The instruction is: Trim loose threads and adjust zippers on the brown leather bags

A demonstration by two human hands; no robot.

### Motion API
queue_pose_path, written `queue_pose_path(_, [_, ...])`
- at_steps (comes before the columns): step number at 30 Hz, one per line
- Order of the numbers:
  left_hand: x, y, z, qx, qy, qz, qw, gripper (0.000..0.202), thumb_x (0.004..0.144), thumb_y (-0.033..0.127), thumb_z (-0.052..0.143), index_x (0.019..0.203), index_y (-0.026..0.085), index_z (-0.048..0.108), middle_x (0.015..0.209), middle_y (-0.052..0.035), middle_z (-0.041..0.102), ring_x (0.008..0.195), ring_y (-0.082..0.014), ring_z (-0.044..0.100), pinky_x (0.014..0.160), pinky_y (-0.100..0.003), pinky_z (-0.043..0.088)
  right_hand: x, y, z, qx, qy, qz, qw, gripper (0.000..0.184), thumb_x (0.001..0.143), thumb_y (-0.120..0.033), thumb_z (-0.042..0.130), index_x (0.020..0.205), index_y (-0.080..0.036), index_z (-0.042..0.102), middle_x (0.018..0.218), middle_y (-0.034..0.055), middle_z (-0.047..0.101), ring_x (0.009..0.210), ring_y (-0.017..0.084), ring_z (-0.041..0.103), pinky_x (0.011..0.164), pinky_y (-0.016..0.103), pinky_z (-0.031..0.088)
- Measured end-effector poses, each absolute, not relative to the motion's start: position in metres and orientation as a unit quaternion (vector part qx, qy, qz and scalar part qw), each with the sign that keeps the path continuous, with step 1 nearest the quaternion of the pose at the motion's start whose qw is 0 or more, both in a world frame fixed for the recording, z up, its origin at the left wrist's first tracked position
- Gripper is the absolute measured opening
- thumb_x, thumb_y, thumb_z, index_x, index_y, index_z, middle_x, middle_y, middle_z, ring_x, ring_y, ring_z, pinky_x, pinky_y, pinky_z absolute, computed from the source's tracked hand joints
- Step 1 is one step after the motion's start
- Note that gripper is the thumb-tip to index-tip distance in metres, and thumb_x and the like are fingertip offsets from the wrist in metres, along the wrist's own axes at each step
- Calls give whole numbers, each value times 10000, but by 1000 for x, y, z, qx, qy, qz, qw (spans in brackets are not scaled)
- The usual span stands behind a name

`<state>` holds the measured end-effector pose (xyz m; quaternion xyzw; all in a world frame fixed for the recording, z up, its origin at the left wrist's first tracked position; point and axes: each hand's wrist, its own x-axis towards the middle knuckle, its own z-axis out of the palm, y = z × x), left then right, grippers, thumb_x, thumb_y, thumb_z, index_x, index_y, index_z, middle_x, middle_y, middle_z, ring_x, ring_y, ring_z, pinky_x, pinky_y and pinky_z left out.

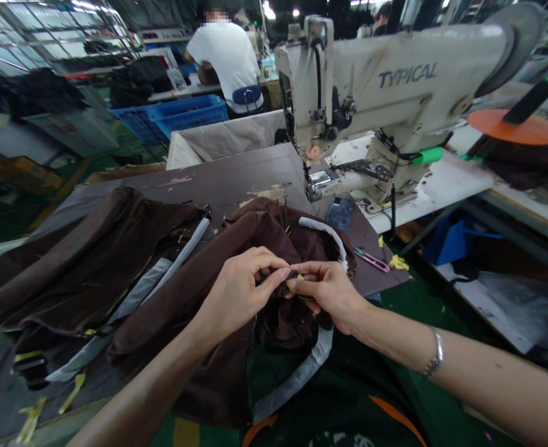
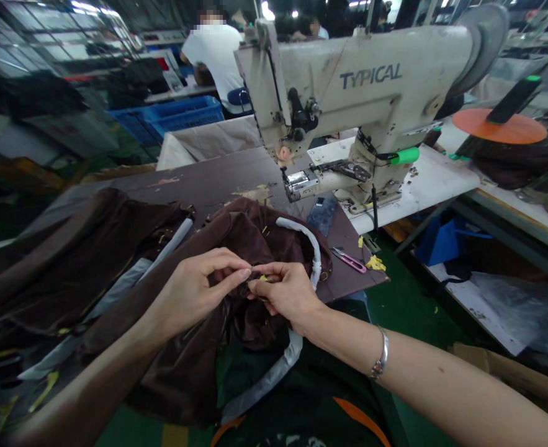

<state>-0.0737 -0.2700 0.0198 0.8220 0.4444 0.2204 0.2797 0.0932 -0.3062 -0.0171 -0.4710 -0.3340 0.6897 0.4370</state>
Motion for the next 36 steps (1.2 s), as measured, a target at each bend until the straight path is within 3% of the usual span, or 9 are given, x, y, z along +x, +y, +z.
queue_pose_path(3, [-72, -268, 16, 806, 457, 209, 314, 137, 881, 306, 579, 861, 204, 668, 833, 11, 602, 716, -104, 530, 615, -240, 400, 92, -306, -18, -470, -335, 690, 437, 253, 703, -162, 682, 946, -93, 672, 618, 21, 660, 382, 53, 443, 330, 156, 304])
queue_pose_path(7, [-68, -266, 15, 788, 458, 216, 350, 125, 873, 246, 559, 787, 169, 609, 774, 7, 551, 724, -113, 499, 647, -245, 400, 90, -306, -18, -466, -359, 683, 432, 235, 720, -170, 675, 945, -104, 684, 633, 18, 663, 359, 41, 409, 323, 159, 300])
queue_pose_path(16, [-53, -251, 28, 805, 447, 222, 320, 107, 842, 225, 550, 777, 156, 598, 766, -5, 555, 716, -124, 507, 650, -255, 395, 93, -301, -9, -479, -374, 661, 439, 223, 736, -157, 661, 946, -85, 676, 640, 24, 666, 335, 20, 376, 316, 147, 245])
queue_pose_path(23, [-55, -232, 55, 767, 422, 305, 375, 225, 878, 358, 527, 861, 149, 609, 793, -5, 596, 715, -117, 533, 661, -223, 418, 86, -306, -13, -490, -379, 666, 416, 287, 709, -163, 682, 988, -100, 686, 612, 15, 668, 331, 34, 392, 316, 160, 275])
queue_pose_path(26, [-67, -226, 53, 776, 421, 254, 394, 264, 863, 393, 539, 873, 156, 653, 831, -23, 651, 758, -137, 581, 682, -225, 445, 88, -306, -12, -491, -356, 668, 431, 305, 715, -189, 697, 1003, -92, 678, 622, 23, 670, 349, 30, 392, 325, 153, 273])
queue_pose_path(31, [-79, -236, 36, 822, 429, 90, 363, 247, 846, 388, 539, 865, 189, 684, 757, -18, 675, 655, -137, 593, 583, -217, 420, 90, -306, -13, -485, -362, 676, 420, 272, 720, -199, 693, 972, -96, 678, 643, 24, 674, 349, 29, 399, 325, 154, 279])
queue_pose_path(36, [-73, -251, 28, 833, 422, 121, 337, 192, 847, 336, 541, 832, 174, 645, 759, -9, 648, 663, -131, 575, 608, -233, 416, 89, -305, -13, -487, -375, 671, 415, 232, 721, -173, 668, 942, -105, 692, 619, 9, 666, 336, 31, 393, 314, 156, 278])
